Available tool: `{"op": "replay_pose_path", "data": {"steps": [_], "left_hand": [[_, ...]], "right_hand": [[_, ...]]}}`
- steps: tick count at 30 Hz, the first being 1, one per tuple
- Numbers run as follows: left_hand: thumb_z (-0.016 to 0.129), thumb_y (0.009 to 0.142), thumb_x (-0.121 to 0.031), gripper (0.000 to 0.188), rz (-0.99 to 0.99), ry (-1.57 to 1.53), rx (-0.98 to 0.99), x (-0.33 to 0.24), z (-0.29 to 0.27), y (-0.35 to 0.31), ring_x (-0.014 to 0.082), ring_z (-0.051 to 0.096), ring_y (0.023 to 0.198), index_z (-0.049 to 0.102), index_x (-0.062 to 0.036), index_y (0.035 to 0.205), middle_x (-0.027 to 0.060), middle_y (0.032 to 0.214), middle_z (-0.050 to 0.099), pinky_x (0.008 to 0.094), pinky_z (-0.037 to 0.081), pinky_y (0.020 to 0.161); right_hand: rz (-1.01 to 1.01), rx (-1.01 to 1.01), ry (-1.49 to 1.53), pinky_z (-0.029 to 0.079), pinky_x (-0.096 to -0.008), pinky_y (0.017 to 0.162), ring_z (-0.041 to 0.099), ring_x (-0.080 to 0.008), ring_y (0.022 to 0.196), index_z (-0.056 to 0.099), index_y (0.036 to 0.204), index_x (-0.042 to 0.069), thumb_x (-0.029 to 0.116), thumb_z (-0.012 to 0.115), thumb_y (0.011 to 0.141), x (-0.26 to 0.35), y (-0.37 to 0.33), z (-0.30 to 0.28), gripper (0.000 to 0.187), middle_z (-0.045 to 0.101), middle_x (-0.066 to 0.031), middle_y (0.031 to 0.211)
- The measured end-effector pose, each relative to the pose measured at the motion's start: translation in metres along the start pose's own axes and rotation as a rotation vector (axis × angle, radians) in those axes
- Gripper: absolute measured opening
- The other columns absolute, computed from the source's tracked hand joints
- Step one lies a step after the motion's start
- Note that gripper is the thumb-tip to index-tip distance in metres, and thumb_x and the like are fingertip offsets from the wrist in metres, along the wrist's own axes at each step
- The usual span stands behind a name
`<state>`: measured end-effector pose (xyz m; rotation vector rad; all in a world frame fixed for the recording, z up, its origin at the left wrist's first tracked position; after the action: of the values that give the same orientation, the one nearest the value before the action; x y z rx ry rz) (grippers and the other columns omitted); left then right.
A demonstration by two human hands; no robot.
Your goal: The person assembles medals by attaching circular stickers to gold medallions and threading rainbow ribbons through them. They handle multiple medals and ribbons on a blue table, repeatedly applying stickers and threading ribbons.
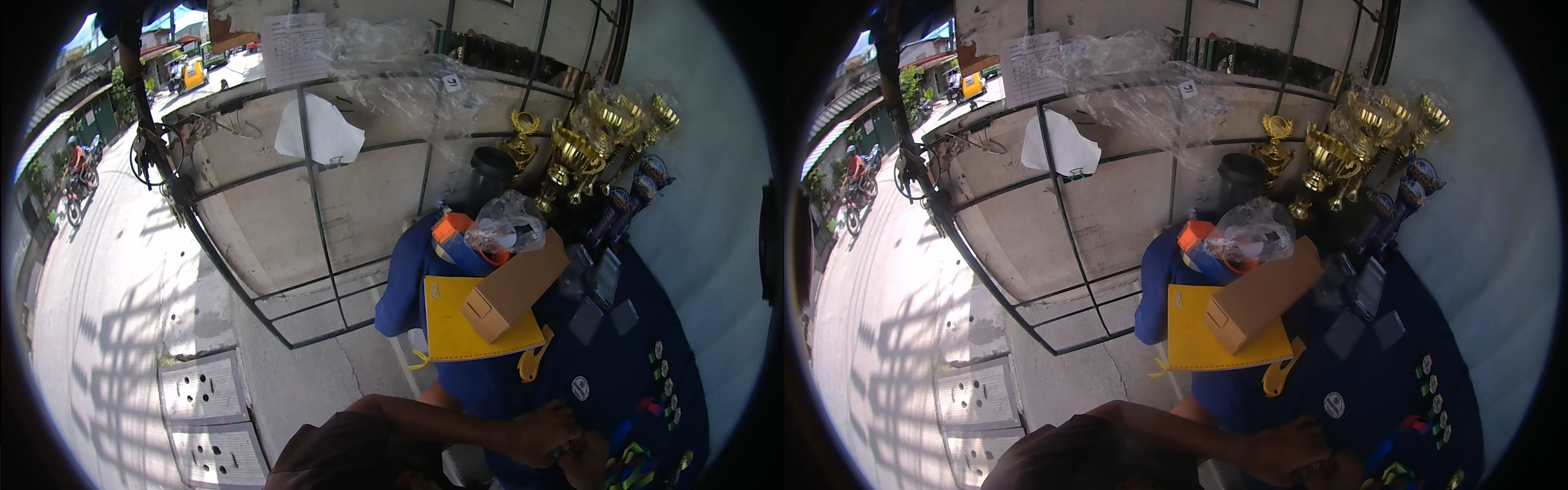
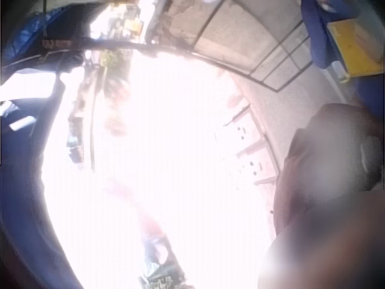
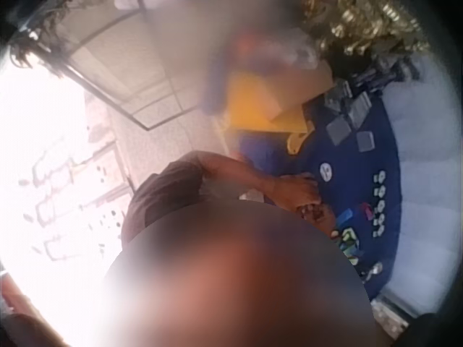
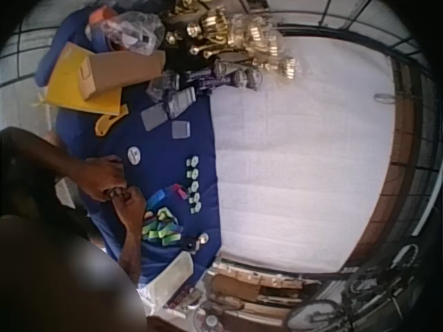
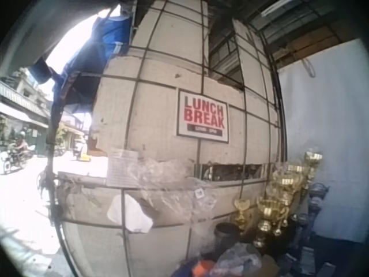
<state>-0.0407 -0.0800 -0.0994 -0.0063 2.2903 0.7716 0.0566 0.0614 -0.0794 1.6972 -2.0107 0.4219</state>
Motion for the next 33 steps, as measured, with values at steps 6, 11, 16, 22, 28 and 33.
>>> {"op": "replay_pose_path", "data": {"steps": [6, 11, 16, 22, 28, 33], "left_hand": [[0.076, 0.063, -0.011, 0.045, 0.024, 0.004, -0.06, -0.003, -0.001, -0.001, 0.0318, 0.057, 0.105, 0.061, -0.0012, 0.104, 0.0132, 0.099, 0.063, 0.0443, 0.04, 0.103], [0.076, 0.063, -0.01, 0.044, 0.03, 0.012, -0.088, -0.006, -0.005, -0.004, 0.0323, 0.057, 0.105, 0.061, -0.0016, 0.104, 0.0135, 0.099, 0.063, 0.0446, 0.039, 0.104], [0.076, 0.065, -0.009, 0.04, 0.003, -0.02, -0.067, -0.007, -0.007, -0.002, 0.0322, 0.057, 0.105, 0.062, -0.0022, 0.102, 0.0137, 0.098, 0.063, 0.0447, 0.039, 0.104], [0.074, 0.069, -0.008, 0.035, 0.019, -0.029, -0.083, -0.008, -0.009, -0.003, 0.0321, 0.058, 0.105, 0.062, -0.0026, 0.101, 0.0142, 0.097, 0.064, 0.045, 0.039, 0.105], [0.075, 0.067, -0.008, 0.037, 0.001, -0.016, -0.079, -0.008, -0.008, -0.002, 0.0321, 0.058, 0.105, 0.062, -0.002, 0.101, 0.0144, 0.097, 0.064, 0.0453, 0.039, 0.105], [0.075, 0.065, -0.008, 0.039, 0.024, -0.007, -0.082, -0.009, -0.009, -0.004, 0.0322, 0.058, 0.104, 0.062, -0.0014, 0.101, 0.014, 0.097, 0.064, 0.0451, 0.039, 0.105]], "right_hand": [[0.069, -0.003, 0.062, 0.047, -0.04, 0.064, 0.055, -0.0198, 0.066, 0.062, 0.083, 0.001, 0.041, 0.082, 0.09, -0.01, -0.002, 0.005, 0.045, 0.059, -0.0085, 0.074], [0.102, 0.012, 0.121, 0.048, -0.0389, 0.066, 0.058, -0.0184, 0.068, 0.064, 0.086, 0.001, 0.035, 0.083, 0.089, -0.012, -0.003, 0.003, 0.04, 0.064, -0.0088, 0.077], [-0.017, 0.023, 0.039, 0.049, -0.0385, 0.065, 0.059, -0.0185, 0.068, 0.065, 0.09, 0.0, 0.036, 0.082, 0.09, -0.004, -0.001, 0.0, 0.04, 0.065, -0.0094, 0.077], [0.109, 0.017, 0.103, 0.049, -0.0403, 0.066, 0.059, -0.0209, 0.067, 0.064, 0.091, 0.0, 0.045, 0.08, 0.092, -0.009, -0.003, 0.002, 0.048, 0.063, -0.0106, 0.075], [0.018, 0.019, 0.016, 0.048, -0.0418, 0.065, 0.059, -0.0229, 0.065, 0.064, 0.09, 0.001, 0.045, 0.079, 0.091, -0.006, -0.002, 0.003, 0.046, 0.062, -0.0108, 0.074], [0.033, 0.003, 0.048, 0.047, -0.0433, 0.064, 0.059, -0.0261, 0.065, 0.064, 0.09, 0.001, 0.041, 0.078, 0.091, -0.007, -0.001, 0.003, 0.042, 0.063, -0.0117, 0.076]]}}
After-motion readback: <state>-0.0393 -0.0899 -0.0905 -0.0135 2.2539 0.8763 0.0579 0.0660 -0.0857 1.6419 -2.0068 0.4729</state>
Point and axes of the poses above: each hand's wrist, its own y-axis towards the middle knuckle, its own z-axis out of the palm, x = y × z, the point moved 5 cm from there along y, towards the middle knuckle
